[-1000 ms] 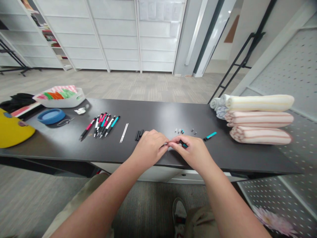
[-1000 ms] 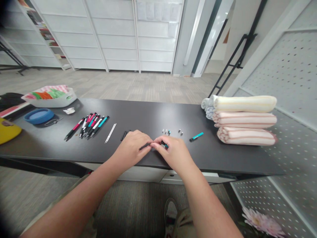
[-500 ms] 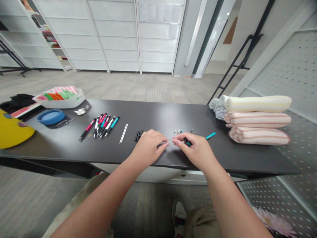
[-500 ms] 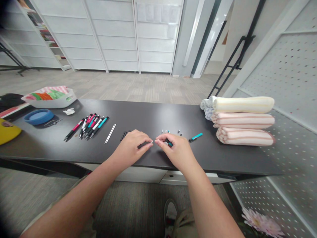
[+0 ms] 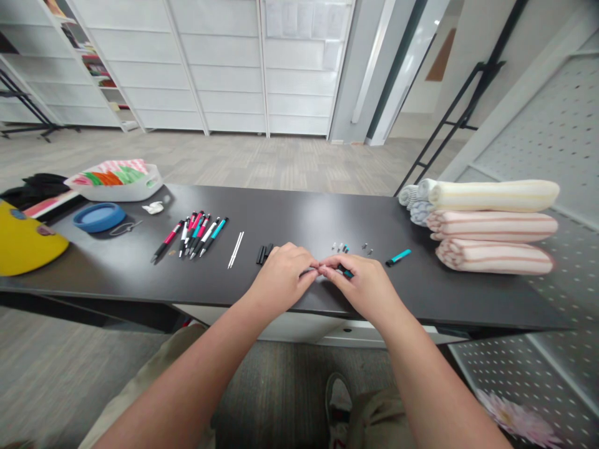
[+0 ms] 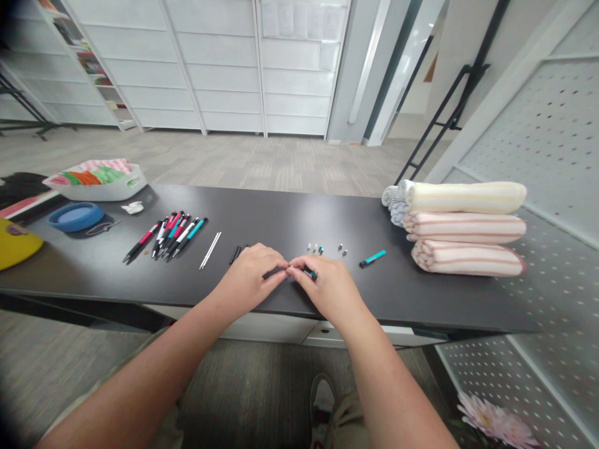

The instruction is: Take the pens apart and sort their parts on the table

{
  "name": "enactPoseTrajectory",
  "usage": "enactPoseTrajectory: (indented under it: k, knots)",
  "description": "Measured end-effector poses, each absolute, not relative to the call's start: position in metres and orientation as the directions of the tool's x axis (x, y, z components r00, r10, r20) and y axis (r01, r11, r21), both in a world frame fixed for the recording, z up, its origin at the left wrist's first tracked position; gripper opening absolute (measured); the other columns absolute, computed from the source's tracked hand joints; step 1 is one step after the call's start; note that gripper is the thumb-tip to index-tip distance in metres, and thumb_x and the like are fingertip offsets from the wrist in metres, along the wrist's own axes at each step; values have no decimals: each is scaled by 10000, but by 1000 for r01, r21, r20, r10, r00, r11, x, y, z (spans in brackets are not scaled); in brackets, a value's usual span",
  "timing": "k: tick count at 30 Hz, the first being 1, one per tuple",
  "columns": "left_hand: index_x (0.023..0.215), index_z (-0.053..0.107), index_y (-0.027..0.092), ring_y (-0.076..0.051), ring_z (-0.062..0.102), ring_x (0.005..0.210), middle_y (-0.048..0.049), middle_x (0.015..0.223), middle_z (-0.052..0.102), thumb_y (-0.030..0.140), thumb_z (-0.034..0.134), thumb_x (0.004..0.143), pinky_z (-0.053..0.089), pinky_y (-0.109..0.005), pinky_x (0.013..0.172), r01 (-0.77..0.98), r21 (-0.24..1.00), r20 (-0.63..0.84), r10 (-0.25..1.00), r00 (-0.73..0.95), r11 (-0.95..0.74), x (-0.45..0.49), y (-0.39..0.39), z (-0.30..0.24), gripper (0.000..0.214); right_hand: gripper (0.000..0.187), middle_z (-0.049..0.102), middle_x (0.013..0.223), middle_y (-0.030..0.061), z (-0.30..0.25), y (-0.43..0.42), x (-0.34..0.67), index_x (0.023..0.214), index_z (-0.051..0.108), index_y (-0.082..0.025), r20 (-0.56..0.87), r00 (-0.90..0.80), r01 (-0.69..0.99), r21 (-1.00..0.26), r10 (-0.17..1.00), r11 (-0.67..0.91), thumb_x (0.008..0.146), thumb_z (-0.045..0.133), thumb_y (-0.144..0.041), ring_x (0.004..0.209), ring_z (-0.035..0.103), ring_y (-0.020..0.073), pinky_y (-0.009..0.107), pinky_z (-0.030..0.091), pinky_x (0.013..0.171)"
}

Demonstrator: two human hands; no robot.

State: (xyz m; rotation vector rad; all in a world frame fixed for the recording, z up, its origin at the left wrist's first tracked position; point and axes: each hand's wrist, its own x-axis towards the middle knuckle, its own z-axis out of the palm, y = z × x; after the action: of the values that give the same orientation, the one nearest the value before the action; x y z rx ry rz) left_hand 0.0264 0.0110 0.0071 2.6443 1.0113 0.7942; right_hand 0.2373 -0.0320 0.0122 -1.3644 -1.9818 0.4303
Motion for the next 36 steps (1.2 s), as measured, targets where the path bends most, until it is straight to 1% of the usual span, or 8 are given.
enactPoseTrajectory:
  k: [3, 7, 9, 15, 21, 26, 31, 36]
  knots:
    - [1019, 744, 222, -233, 658, 999, -41, 1063, 782, 275, 658, 1011, 473, -400, 909, 552, 401, 414, 682, 603, -731, 26, 11, 8, 102, 194, 806, 958, 36, 15, -29, 244, 1052, 782, -245, 394, -173, 722, -572, 903, 388, 984, 676, -393, 867, 747, 218, 313, 540, 808]
    - [999, 743, 222, -227, 664, 984, -34, 1043, 789, 279, 661, 1008, 482, -401, 926, 553, 443, 432, 709, 558, -705, 26, 11, 9, 100, 210, 766, 915, 63, 18, -20, 261, 1039, 777, -212, 519, -48, 830, -455, 853, 324, 983, 673, -386, 858, 715, 234, 350, 521, 827]
    - [988, 743, 218, -231, 664, 981, -33, 1034, 791, 265, 664, 1002, 481, -401, 916, 567, 447, 433, 723, 539, -691, 27, 11, 10, 93, 202, 743, 910, 68, 18, -18, 265, 1024, 778, -206, 552, -59, 843, -418, 832, 337, 985, 671, -373, 863, 699, 232, 355, 515, 834]
    - [1015, 745, 220, -252, 643, 997, -44, 1058, 780, 262, 648, 1005, 450, -409, 847, 619, 339, 414, 703, 579, -709, 28, 9, 8, 105, 176, 758, 940, 60, 14, -22, 244, 1032, 784, -235, 446, -219, 728, -518, 868, 450, 981, 692, -377, 887, 705, 222, 335, 525, 831]
    - [1020, 750, 223, -250, 642, 990, -51, 1051, 776, 288, 627, 1025, 445, -403, 835, 624, 317, 406, 697, 591, -714, 28, 8, 8, 140, 137, 773, 934, 35, 19, -25, 240, 920, 763, -240, 409, -201, 699, -577, 890, 423, 992, 674, -315, 873, 706, 208, 318, 503, 806]
    - [1032, 770, 214, -255, 639, 996, -68, 1057, 774, 276, 621, 1018, 463, -412, 852, 635, 312, 439, 700, 564, -707, 30, 8, 9, 162, 166, 753, 893, 47, 19, -23, 264, 934, 771, -236, 475, -26, 839, -468, 880, 278, 983, 678, -364, 841, 695, 222, 337, 482, 784]
    - [985, 795, 222, -252, 639, 965, -56, 1019, 774, 261, 638, 998, 486, -419, 852, 637, 331, 466, 708, 531, -696, 36, 12, 7, 162, 127, 746, 915, 50, 4, -16, 268, 894, 750, -228, 396, -40, 928, -325, 917, 181, 965, 694, -318, 809, 684, 221, 334, 462, 728]
    - [921, 771, 217, -226, 669, 913, -46, 958, 780, 205, 663, 960, 517, -417, 915, 551, 417, 514, 687, 513, -723, 50, 18, 7, 115, 159, 740, 908, 50, -3, -11, 261, 871, 743, -240, 380, 1, 951, -288, 925, 117, 962, 704, -364, 770, 673, 219, 327, 441, 669]
